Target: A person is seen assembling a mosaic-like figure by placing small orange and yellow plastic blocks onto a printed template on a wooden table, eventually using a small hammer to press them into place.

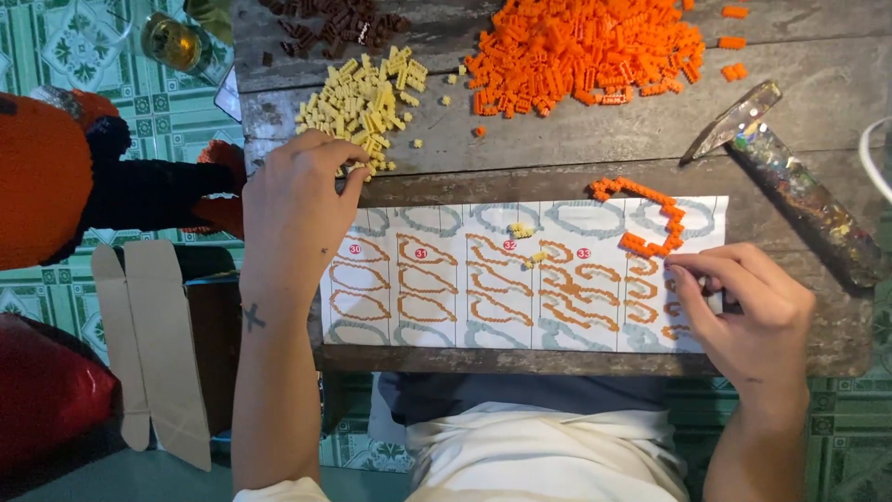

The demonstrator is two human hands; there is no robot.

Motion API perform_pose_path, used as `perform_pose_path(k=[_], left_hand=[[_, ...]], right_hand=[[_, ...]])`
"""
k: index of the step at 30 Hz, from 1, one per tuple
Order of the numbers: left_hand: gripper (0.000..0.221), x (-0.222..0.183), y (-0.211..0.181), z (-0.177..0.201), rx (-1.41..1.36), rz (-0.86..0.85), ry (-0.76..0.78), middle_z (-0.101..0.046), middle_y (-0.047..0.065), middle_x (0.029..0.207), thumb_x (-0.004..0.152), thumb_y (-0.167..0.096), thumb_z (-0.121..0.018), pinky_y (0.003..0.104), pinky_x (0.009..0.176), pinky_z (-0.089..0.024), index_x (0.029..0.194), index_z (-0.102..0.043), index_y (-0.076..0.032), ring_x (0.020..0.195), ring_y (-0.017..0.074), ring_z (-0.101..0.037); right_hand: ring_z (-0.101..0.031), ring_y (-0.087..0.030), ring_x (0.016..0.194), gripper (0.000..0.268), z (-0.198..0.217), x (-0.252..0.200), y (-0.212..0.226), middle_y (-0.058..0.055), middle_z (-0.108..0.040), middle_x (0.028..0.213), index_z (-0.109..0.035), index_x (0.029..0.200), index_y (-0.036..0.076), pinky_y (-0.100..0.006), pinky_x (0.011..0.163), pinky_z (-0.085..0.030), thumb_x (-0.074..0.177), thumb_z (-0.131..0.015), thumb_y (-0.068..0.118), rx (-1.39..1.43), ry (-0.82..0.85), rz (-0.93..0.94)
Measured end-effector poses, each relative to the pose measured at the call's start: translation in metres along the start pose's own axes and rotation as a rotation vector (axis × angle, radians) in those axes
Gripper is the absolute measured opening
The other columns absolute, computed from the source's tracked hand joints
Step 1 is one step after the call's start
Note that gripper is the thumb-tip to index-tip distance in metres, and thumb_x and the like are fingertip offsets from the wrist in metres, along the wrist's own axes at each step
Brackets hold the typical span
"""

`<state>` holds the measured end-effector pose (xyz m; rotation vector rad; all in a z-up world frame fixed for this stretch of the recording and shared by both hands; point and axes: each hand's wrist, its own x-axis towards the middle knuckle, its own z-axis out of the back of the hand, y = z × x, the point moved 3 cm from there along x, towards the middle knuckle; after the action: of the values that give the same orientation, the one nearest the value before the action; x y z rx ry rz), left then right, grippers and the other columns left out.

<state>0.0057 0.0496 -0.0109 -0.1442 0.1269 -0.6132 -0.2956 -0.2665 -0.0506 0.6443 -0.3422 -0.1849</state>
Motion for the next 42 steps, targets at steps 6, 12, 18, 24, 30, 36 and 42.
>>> perform_pose_path(k=[6,12,18,24,30,36,42], left_hand=[[0.02,-0.004,0.003,-0.007,0.045,-0.012,-0.039,-0.08,0.01,0.116,0.109,-0.03,-0.084,0.058,0.076,-0.058,0.119,-0.091,-0.014,0.105,0.0386,-0.074],[0.019,-0.007,-0.002,-0.009,0.221,-0.1,-0.138,-0.084,0.005,0.117,0.119,-0.032,-0.093,0.046,0.056,-0.062,0.122,-0.096,-0.013,0.087,0.0302,-0.078],[0.017,-0.001,-0.01,-0.008,0.301,-0.049,-0.087,-0.088,0.007,0.115,0.117,-0.033,-0.092,0.05,0.054,-0.066,0.114,-0.096,-0.017,0.09,0.033,-0.082],[0.013,0.006,-0.015,-0.005,0.222,0.051,0.023,-0.087,0.015,0.11,0.116,-0.025,-0.088,0.058,0.056,-0.064,0.114,-0.094,-0.015,0.096,0.044,-0.079],[0.011,0.01,-0.016,-0.004,0.251,0.117,0.085,-0.084,0.02,0.098,0.116,-0.022,-0.085,0.058,0.055,-0.065,0.122,-0.095,-0.018,0.09,0.0464,-0.079],[0.009,0.008,-0.018,-0.003,0.226,0.054,0.023,-0.085,0.018,0.107,0.115,-0.019,-0.086,0.062,0.064,-0.067,0.113,-0.093,-0.014,0.09,0.0469,-0.081],[0.014,-0.003,-0.048,0.009,-0.014,0.045,0.069,-0.08,0.013,0.121,0.112,-0.016,-0.071,0.05,0.068,-0.058,0.116,-0.083,-0.01,0.095,0.0338,-0.075]], right_hand=[[-0.065,-0.021,0.078,0.01,-0.001,-0.009,-0.01,-0.014,-0.079,0.11,-0.086,0.12,-0.001,-0.033,0.078,-0.05,0.112,-0.081,-0.006,-0.006,0.015,-0.074],[-0.068,-0.024,0.083,0.004,0.004,0.005,0.005,-0.017,-0.077,0.106,-0.082,0.113,-0.006,-0.035,0.076,-0.054,0.111,-0.079,-0.007,0.031,0.011,-0.02],[-0.069,-0.023,0.082,0.005,0.004,0.004,0.002,-0.018,-0.077,0.106,-0.083,0.114,-0.008,-0.034,0.074,-0.056,0.11,-0.08,-0.008,0.043,0.007,-0.007],[-0.068,-0.025,0.083,0.006,0.004,0.003,0.001,-0.018,-0.076,0.106,-0.082,0.114,-0.006,-0.036,0.077,-0.055,0.11,-0.079,-0.008,0.046,0.005,-0.009],[-0.067,-0.023,0.082,0.007,0.004,0.002,0.0,-0.017,-0.076,0.107,-0.083,0.115,-0.005,-0.034,0.075,-0.053,0.11,-0.079,-0.008,0.049,0.006,-0.032],[-0.065,-0.023,0.081,0.007,0.002,0.003,-0.001,-0.016,-0.075,0.106,-0.082,0.115,-0.003,-0.035,0.078,-0.052,0.11,-0.078,-0.007,0.061,0.001,-0.038],[-0.068,-0.022,0.082,0.006,0.003,0.003,0.001,-0.016,-0.077,0.106,-0.083,0.114,-0.005,-0.033,0.074,-0.054,0.11,-0.078,-0.007,0.05,-0.003,-0.017]])
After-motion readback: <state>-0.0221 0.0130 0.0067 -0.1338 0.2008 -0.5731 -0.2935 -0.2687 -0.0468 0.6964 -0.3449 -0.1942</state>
